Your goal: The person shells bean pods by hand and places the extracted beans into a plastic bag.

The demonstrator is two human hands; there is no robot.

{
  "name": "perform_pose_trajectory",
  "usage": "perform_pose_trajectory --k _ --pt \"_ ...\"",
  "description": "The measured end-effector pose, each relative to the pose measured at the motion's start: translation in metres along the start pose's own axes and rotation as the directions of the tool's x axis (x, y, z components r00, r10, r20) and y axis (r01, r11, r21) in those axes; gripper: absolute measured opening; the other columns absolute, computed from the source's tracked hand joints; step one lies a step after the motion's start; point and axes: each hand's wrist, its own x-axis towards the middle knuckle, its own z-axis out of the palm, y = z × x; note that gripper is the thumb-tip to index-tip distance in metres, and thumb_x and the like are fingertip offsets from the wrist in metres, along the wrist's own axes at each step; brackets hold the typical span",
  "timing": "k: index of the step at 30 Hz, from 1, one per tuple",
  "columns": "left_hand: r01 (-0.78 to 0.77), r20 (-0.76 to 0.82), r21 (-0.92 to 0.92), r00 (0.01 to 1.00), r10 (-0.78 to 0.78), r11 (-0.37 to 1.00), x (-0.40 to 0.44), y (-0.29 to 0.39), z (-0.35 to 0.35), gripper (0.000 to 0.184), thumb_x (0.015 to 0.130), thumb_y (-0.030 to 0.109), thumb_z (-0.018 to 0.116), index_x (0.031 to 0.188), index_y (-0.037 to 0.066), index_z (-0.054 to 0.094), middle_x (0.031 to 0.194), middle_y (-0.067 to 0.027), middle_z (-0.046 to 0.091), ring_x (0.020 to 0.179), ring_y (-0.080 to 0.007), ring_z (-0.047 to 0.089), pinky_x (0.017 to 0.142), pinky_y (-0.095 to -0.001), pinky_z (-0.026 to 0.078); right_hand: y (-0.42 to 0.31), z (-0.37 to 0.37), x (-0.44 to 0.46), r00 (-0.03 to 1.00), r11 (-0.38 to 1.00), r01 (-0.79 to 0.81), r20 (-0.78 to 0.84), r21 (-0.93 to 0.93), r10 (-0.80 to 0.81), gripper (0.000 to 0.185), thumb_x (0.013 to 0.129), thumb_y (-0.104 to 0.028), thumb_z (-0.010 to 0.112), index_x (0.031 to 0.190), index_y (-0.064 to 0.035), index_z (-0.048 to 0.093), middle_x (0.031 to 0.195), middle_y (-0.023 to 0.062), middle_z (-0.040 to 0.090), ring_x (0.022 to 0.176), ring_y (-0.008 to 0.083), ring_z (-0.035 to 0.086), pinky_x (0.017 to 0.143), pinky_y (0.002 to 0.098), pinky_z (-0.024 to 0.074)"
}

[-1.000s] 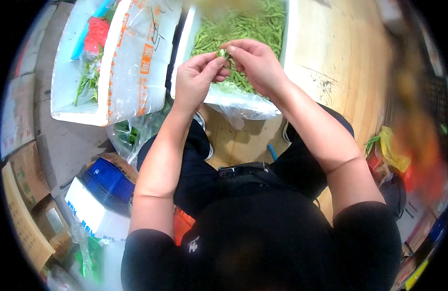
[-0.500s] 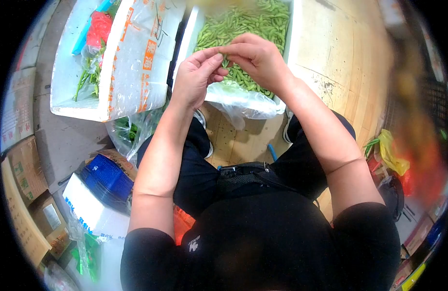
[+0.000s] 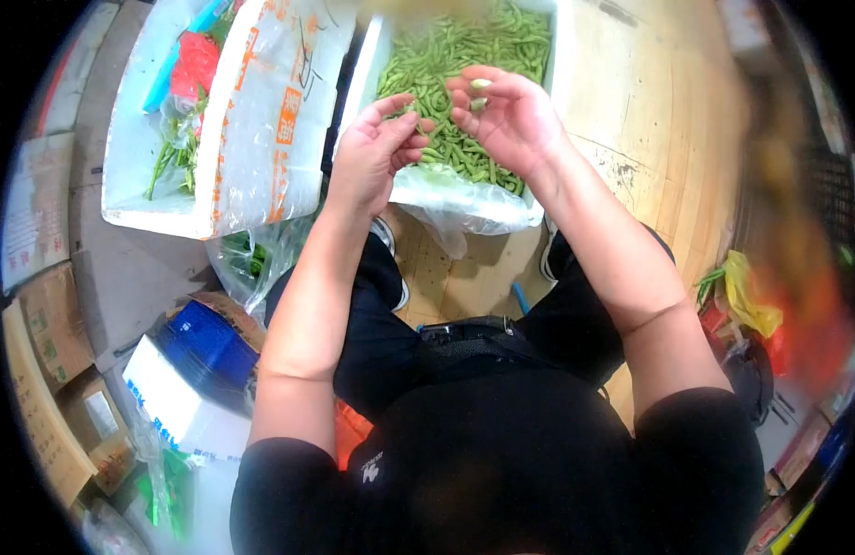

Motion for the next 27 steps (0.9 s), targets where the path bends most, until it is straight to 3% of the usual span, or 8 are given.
perform_pose_trajectory --k 7,12,15,16,18,21,23,27 --pt "-0.251 -0.076 -0.171 0.968 0.241 0.953 0.002 0.023 -0.023 0.028 0.085 0.007 0.056 0.111 0.002 0.048 0.093 -0.014 0.061 0.073 -0.0125 0.061 0.063 -0.0217 0.052 -0.008 0.003 -0.004 0.996 0.976 -0.05 0.081 0.214 0.034 0.049 0.088 -0.027 0.03 0.118 0.0109 0.041 0.112 0.0242 0.048 0.098 0.0315 0.049 0.093 0.0403 0.0385" --pt "-0.639 -0.234 -0.321 0.768 0.596 0.699 -0.017 0.089 -0.068 0.017 0.087 0.007 0.053 0.101 -0.002 0.054 0.094 -0.0151 0.061 0.077 -0.0169 0.062 0.067 -0.026 0.055 -0.008 0.004 -0.014 0.994 0.983 -0.049 0.105 0.178 0.03 0.061 0.092 -0.04 0.025 0.123 0.011 0.038 0.122 0.028 0.041 0.11 0.0352 0.044 0.1 0.0418 0.031" --pt "-0.686 -0.267 -0.432 0.718 0.643 0.586 -0.04 0.117 -0.11 0.019 0.088 0.008 0.051 0.1 -0.008 0.052 0.095 -0.0159 0.061 0.083 -0.0193 0.062 0.076 -0.026 0.053 -0.006 0.003 -0.018 0.993 0.983 -0.06 0.109 0.176 0.041 0.065 0.092 -0.045 0.023 0.124 0.011 0.037 0.125 0.0287 0.039 0.113 0.036 0.043 0.1 0.0418 0.0319" --pt "-0.767 -0.527 -0.31 0.631 0.57 0.562 -0.042 0.124 -0.112 0.022 0.088 0.009 0.051 0.1 -0.01 0.05 0.095 -0.0165 0.06 0.085 -0.0202 0.061 0.078 -0.0291 0.053 -0.006 0.003 -0.019 0.993 0.982 -0.067 0.112 0.177 0.048 0.065 0.092 -0.045 0.023 0.124 0.0111 0.037 0.125 0.0286 0.039 0.113 0.0361 0.043 0.099 0.0418 0.0327" --pt "-0.733 -0.672 -0.269 0.608 0.423 0.625 -0.054 0.131 -0.108 0.026 0.088 0.01 0.051 0.1 -0.013 0.048 0.093 -0.0169 0.061 0.086 -0.0205 0.061 0.081 -0.0332 0.052 -0.005 0.0 -0.021 0.992 0.984 -0.068 0.114 0.162 0.05 0.066 0.093 -0.045 0.022 0.123 0.0115 0.036 0.125 0.0287 0.039 0.113 0.0365 0.042 0.098 0.0416 0.0344" --pt "-0.731 -0.614 -0.105 0.581 0.534 0.674 -0.052 0.113 -0.124 0.032 0.087 0.014 0.054 0.106 -0.011 0.047 0.096 -0.0151 0.061 0.087 -0.0183 0.06 0.08 -0.0326 0.051 -0.003 -0.008 -0.02 0.994 0.988 -0.064 0.097 0.137 0.051 0.065 0.093 -0.044 0.021 0.123 0.012 0.035 0.125 0.029 0.038 0.114 0.0377 0.042 0.097 0.0414 0.0365" --pt "-0.646 -0.411 0.253 0.602 0.685 0.72 -0.045 0.079 -0.094 0.035 0.086 0.014 0.057 0.111 -0.007 0.046 0.099 -0.0135 0.06 0.087 -0.0168 0.06 0.078 -0.0303 0.05 0.003 -0.014 -0.024 0.996 0.985 -0.071 0.064 0.155 0.061 0.064 0.093 -0.043 0.021 0.124 0.0121 0.035 0.126 0.029 0.037 0.114 0.0385 0.041 0.096 0.0412 0.0374" --pt "-0.29 -0.281 0.358 0.873 0.398 0.888 -0.037 0.019 -0.027 0.051 0.08 0.016 0.065 0.123 0.002 0.042 0.108 -0.0132 0.059 0.096 -0.0179 0.056 0.082 -0.0304 0.044 -0.012 -0.016 -0.026 1.0 0.996 0.019 -0.012 0.084 -0.018 0.055 0.096 -0.034 0.022 0.128 0.0112 0.026 0.134 0.0284 0.024 0.123 0.0379 0.031 0.106 0.0425 0.0265"
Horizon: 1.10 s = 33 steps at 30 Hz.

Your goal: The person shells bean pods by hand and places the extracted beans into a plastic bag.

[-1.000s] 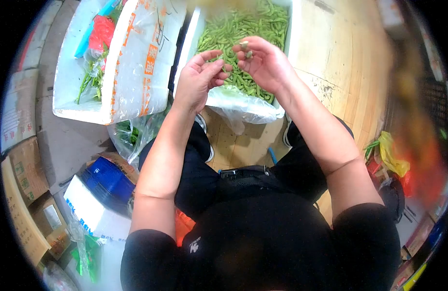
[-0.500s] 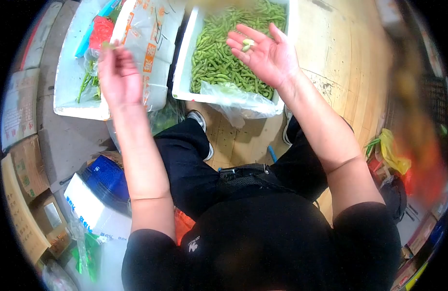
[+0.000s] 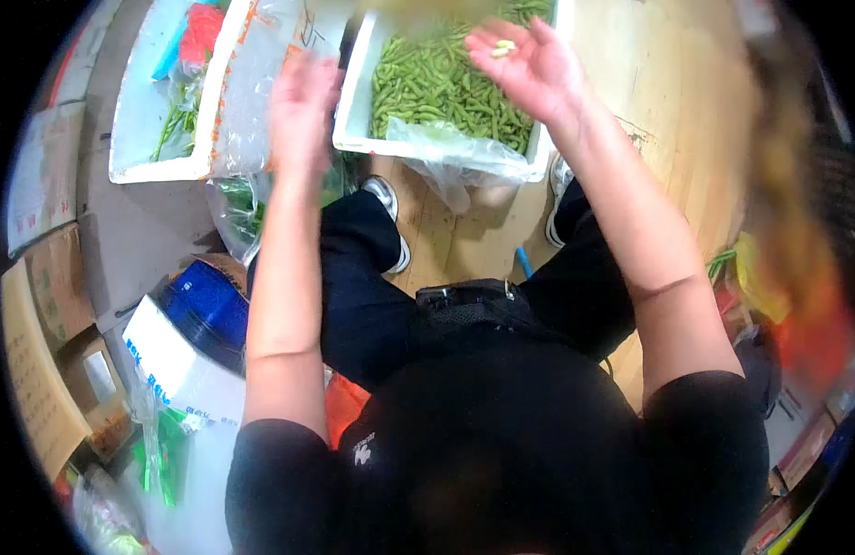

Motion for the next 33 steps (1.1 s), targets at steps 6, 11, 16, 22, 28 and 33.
perform_pose_trajectory --k 6,11,16,22,28,33 --pt "0.697 -0.071 0.07 0.718 -0.693 0.714 -0.065 -0.172 0.047 0.072 0.064 0.004 0.073 0.126 0.006 0.035 0.126 -0.0169 0.041 0.112 -0.0272 0.043 0.085 -0.0436 0.037 -0.027 -0.033 0.016 0.997 0.984 -0.011 0.075 0.178 -0.003 0.044 0.094 -0.033 0.027 0.097 0.0037 0.051 0.089 0.0148 0.054 0.082 0.027 0.053 0.077 0.0393 0.0475" --pt "0.908 -0.112 0.038 0.419 -0.901 0.418 -0.112 -0.216 0.07 0.059 0.066 0.012 0.073 0.117 0.005 0.044 0.123 -0.0141 0.044 0.108 -0.0269 0.043 0.085 -0.0576 0.031 -0.042 -0.015 -0.006 0.999 0.989 0.041 -0.041 0.145 -0.036 0.038 0.094 -0.029 0.031 0.095 0.0025 0.052 0.087 0.0138 0.054 0.08 0.0259 0.053 0.076 0.0383 0.0471" --pt "0.887 -0.129 0.073 0.461 -0.878 0.455 -0.107 -0.231 0.062 0.03 0.076 0.02 0.062 0.103 0.01 0.053 0.105 -0.0071 0.056 0.093 -0.021 0.052 0.073 -0.0511 0.038 -0.049 -0.018 -0.007 0.999 0.983 0.019 0.041 0.182 -0.027 0.031 0.093 -0.025 0.035 0.092 0.0006 0.053 0.084 0.0118 0.054 0.078 0.0245 0.052 0.075 0.037 0.0466" --pt "0.781 0.016 0.053 0.622 -0.783 0.622 -0.078 -0.171 0.036 0.01 0.08 0.013 0.053 0.09 0.01 0.053 0.078 -0.0015 0.057 0.067 -0.0139 0.054 0.051 -0.03 0.041 -0.044 -0.007 -0.005 0.997 0.99 0.076 -0.021 0.122 -0.074 0.014 0.088 -0.013 0.044 0.087 -0.0015 0.052 0.079 0.01 0.053 0.072 0.0213 0.051 0.07 0.0327 0.0457" --pt "0.621 0.059 0.152 0.771 -0.635 0.769 -0.037 -0.092 0.011 0.011 0.084 0.006 0.043 0.09 0.005 0.052 0.076 -0.0061 0.057 0.053 -0.0127 0.052 0.046 -0.0239 0.045 -0.002 -0.004 -0.016 0.989 0.988 0.037 0.148 -0.148 -0.015 0.027 0.091 -0.014 0.039 0.109 0.0058 0.042 0.106 0.0185 0.044 0.095 0.0276 0.049 0.087 0.0351 0.0443" --pt "0.563 0.239 0.234 0.757 -0.608 0.793 -0.001 -0.086 -0.019 0.016 0.085 0.006 0.044 0.099 0.005 0.051 0.086 -0.0077 0.058 0.065 -0.0149 0.058 0.059 -0.0274 0.05 0.054 -0.005 -0.024 0.982 0.884 -0.167 0.004 -0.436 0.187 0.023 0.087 -0.002 0.038 0.107 0.0064 0.046 0.104 0.0159 0.049 0.091 0.0236 0.053 0.083 0.0325 0.0491"
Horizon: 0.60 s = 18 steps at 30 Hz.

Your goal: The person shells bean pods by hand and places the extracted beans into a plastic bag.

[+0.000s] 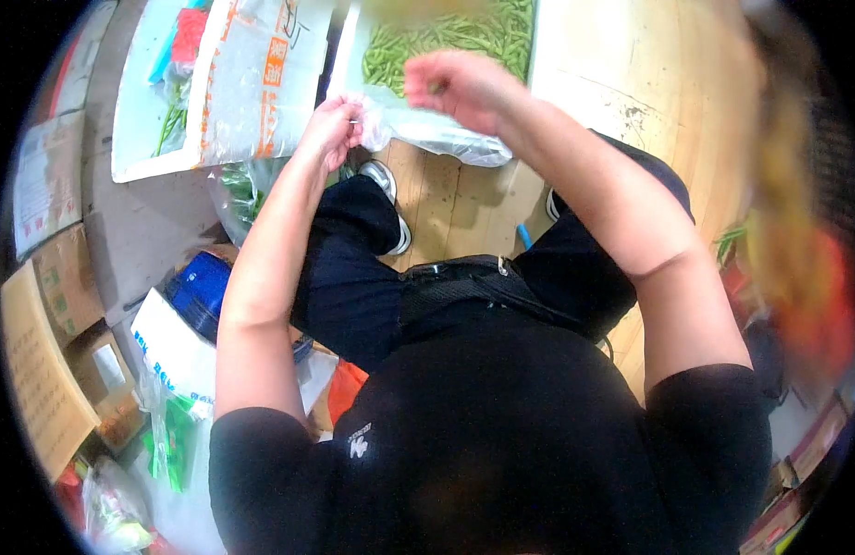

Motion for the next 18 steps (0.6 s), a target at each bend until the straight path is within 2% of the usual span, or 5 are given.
perform_pose_trajectory --k 3,6,10,13,18 --pt "-0.07 -0.014 -0.214 0.998 0.069 0.974 -0.012 0.01 0.016 0.018 0.086 0.009 0.047 0.103 0.003 0.051 0.086 -0.0062 0.057 0.067 -0.0141 0.056 0.061 -0.0259 0.048 0.036 -0.003 0.007 0.975 0.967 -0.221 -0.015 -0.123 0.221 0.027 0.085 0.002 0.037 0.109 0.0066 0.045 0.097 0.013 0.05 0.087 0.0193 0.052 0.077 0.0297 0.0492" --pt "-0.071 0.081 -0.209 0.993 0.089 0.975 -0.004 0.011 0.01 0.026 0.086 0.012 0.05 0.111 0.003 0.048 0.097 -0.0081 0.058 0.084 -0.0178 0.058 0.07 -0.0294 0.05 0.063 -0.017 0.02 0.942 0.93 -0.336 -0.052 -0.152 0.332 0.031 0.086 0.003 0.037 0.116 0.0073 0.041 0.095 0.0117 0.049 0.082 0.0169 0.051 0.073 0.0276 0.0499" --pt "-0.134 0.047 -0.028 0.99 0.135 0.991 -0.011 0.024 0.017 0.032 0.088 0.013 0.049 0.117 0.001 0.044 0.1 -0.0089 0.058 0.085 -0.0174 0.058 0.071 -0.0292 0.051 0.077 -0.026 0.042 0.917 0.916 -0.39 -0.127 -0.098 0.377 0.028 0.091 -0.008 0.034 0.115 0.0054 0.042 0.093 0.0136 0.049 0.075 0.0197 0.051 0.062 0.0299 0.0499" --pt "-0.127 0.149 -0.153 0.977 0.15 0.98 -0.006 0.02 0.01 0.035 0.088 0.012 0.047 0.12 0.001 0.04 0.1 -0.0104 0.058 0.083 -0.0172 0.059 0.07 -0.0297 0.052 0.079 -0.024 0.06 0.917 0.921 -0.38 -0.165 -0.088 0.363 0.026 0.091 -0.008 0.036 0.113 0.0025 0.043 0.087 0.0114 0.05 0.069 0.0174 0.051 0.056 0.0285 0.0485" --pt "-0.081 0.153 -0.214 0.981 0.115 0.973 -0.012 0.023 0.002 0.038 0.088 0.01 0.045 0.123 0.0 0.036 0.098 -0.0103 0.058 0.077 -0.0159 0.059 0.069 -0.0285 0.052 0.087 -0.022 0.091 0.922 0.932 -0.354 -0.197 -0.082 0.333 0.017 0.089 -0.008 0.04 0.103 -0.0015 0.045 0.08 0.0087 0.051 0.062 0.0151 0.049 0.051 0.0276 0.0466"
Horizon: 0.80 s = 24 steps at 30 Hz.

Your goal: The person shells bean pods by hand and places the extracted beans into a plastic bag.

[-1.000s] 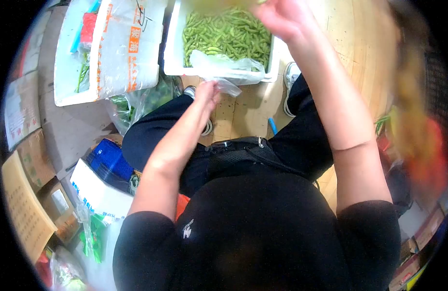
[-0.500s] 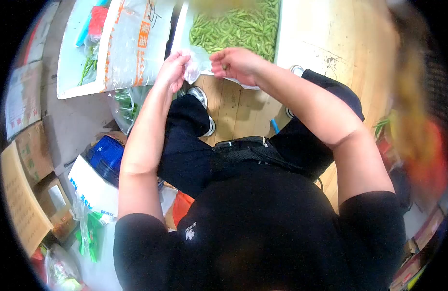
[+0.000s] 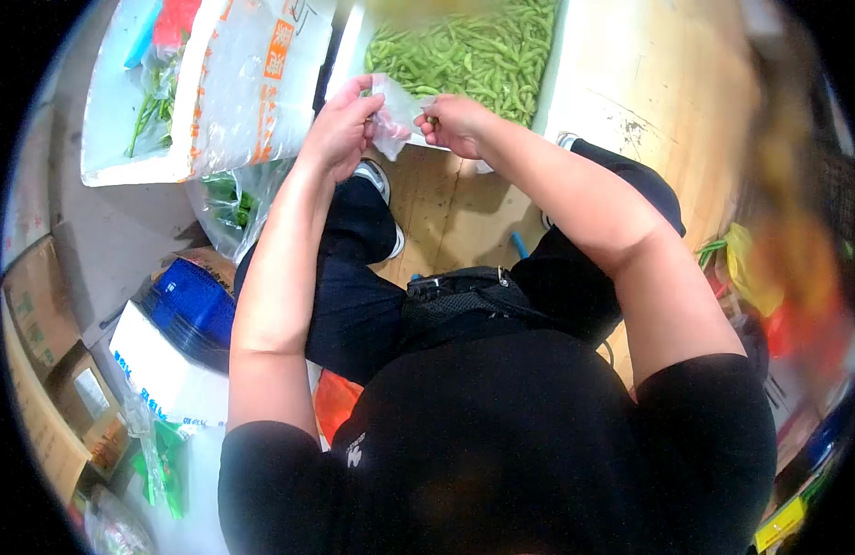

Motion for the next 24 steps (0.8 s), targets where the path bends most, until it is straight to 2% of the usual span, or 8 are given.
perform_pose_trajectory --k 4,8,10,12,13,16,20,24 --pt "-0.022 0.063 -0.074 0.998 0.026 0.997 -0.003 0.01 -0.001 0.039 0.088 0.009 0.045 0.124 0.0 0.036 0.088 -0.0063 0.056 0.069 -0.0102 0.055 0.067 -0.0266 0.051 0.006 0.004 0.014 0.997 0.994 0.068 -0.052 0.085 -0.064 0.008 0.085 -0.008 0.044 0.088 -0.0015 0.048 0.074 0.0076 0.049 0.066 0.0164 0.05 0.059 0.0302 0.0481" --pt "-0.061 0.041 -0.114 0.997 0.066 0.992 0.005 0.01 -0.009 0.039 0.087 0.008 0.046 0.124 0.001 0.036 0.081 -0.0034 0.054 0.063 -0.0075 0.051 0.064 -0.0253 0.051 0.013 -0.01 0.029 0.98 0.963 0.073 -0.159 -0.259 -0.117 0.024 0.082 -0.012 0.048 0.103 0.0006 0.05 0.093 0.0115 0.055 0.083 0.0218 0.054 0.075 0.0358 0.0475" --pt "-0.084 0.04 -0.136 0.995 0.091 0.987 0.009 0.009 -0.014 0.039 0.087 0.008 0.046 0.124 0.001 0.036 0.081 -0.0031 0.053 0.061 -0.008 0.05 0.064 -0.0243 0.051 0.021 -0.032 0.055 0.993 0.844 0.079 -0.032 -0.53 -0.113 0.038 0.085 -0.016 0.05 0.119 -0.0005 0.045 0.111 0.0145 0.054 0.099 0.0237 0.054 0.084 0.0336 0.0448" --pt "-0.147 -0.032 -0.145 0.989 0.144 0.978 0.012 0.011 -0.011 0.04 0.085 0.007 0.048 0.124 0.0 0.037 0.079 -0.0047 0.055 0.056 -0.0078 0.048 0.052 -0.0206 0.045 0.024 -0.046 0.052 0.967 0.429 0.139 0.029 -0.892 -0.252 0.044 0.081 -0.017 0.05 0.123 -0.0032 0.044 0.119 0.0183 0.05 0.106 0.0293 0.051 0.088 0.0395 0.0423" --pt "-0.179 -0.068 -0.148 0.983 0.17 0.973 0.012 0.013 -0.01 0.041 0.085 0.006 0.048 0.124 0.0 0.038 0.078 -0.0055 0.056 0.053 -0.0077 0.047 0.047 -0.0188 0.041 0.023 -0.048 0.044 0.949 0.162 0.141 0.086 -0.977 -0.303 0.048 0.08 -0.018 0.051 0.125 -0.0046 0.044 0.123 0.0202 0.048 0.11 0.0321 0.05 0.09 0.0425 0.041" --pt "-0.199 -0.059 -0.133 0.979 0.193 0.971 0.009 0.022 -0.011 0.04 0.084 0.006 0.05 0.123 0.002 0.041 0.077 -0.0049 0.056 0.055 -0.0073 0.048 0.045 -0.0188 0.04 0.016 -0.045 0.005 0.974 -0.128 -0.028 0.001 -0.991 -0.226 0.057 0.082 -0.028 0.051 0.132 -0.0071 0.033 0.131 0.021 0.039 0.116 0.0345 0.045 0.094 0.0405 0.0382" --pt "-0.288 -0.117 -0.188 0.956 0.27 0.939 0.007 0.029 -0.008 0.028 0.085 0.007 0.051 0.112 0.003 0.053 0.078 -0.0041 0.057 0.061 -0.0083 0.053 0.056 -0.0217 0.05 0.003 -0.022 -0.026 0.997 -0.201 -0.054 -0.043 -0.978 -0.061 0.064 0.085 -0.034 0.049 0.136 -0.008 0.022 0.14 0.0192 0.025 0.117 0.036 0.042 0.097 0.0413 0.0355" --pt "-0.345 -0.128 -0.11 0.935 0.331 0.932 0.0 0.036 -0.016 0.021 0.088 0.007 0.048 0.107 0.003 0.056 0.083 -0.0017 0.056 0.071 -0.0095 0.056 0.062 -0.0247 0.053 0.025 -0.001 -0.033 0.993 -0.182 0.107 0.115 -0.977 -0.033 0.06 0.087 -0.03 0.046 0.137 -0.0076 0.021 0.141 0.0219 0.02 0.116 0.0381 0.043 0.097 0.0407 0.0361"
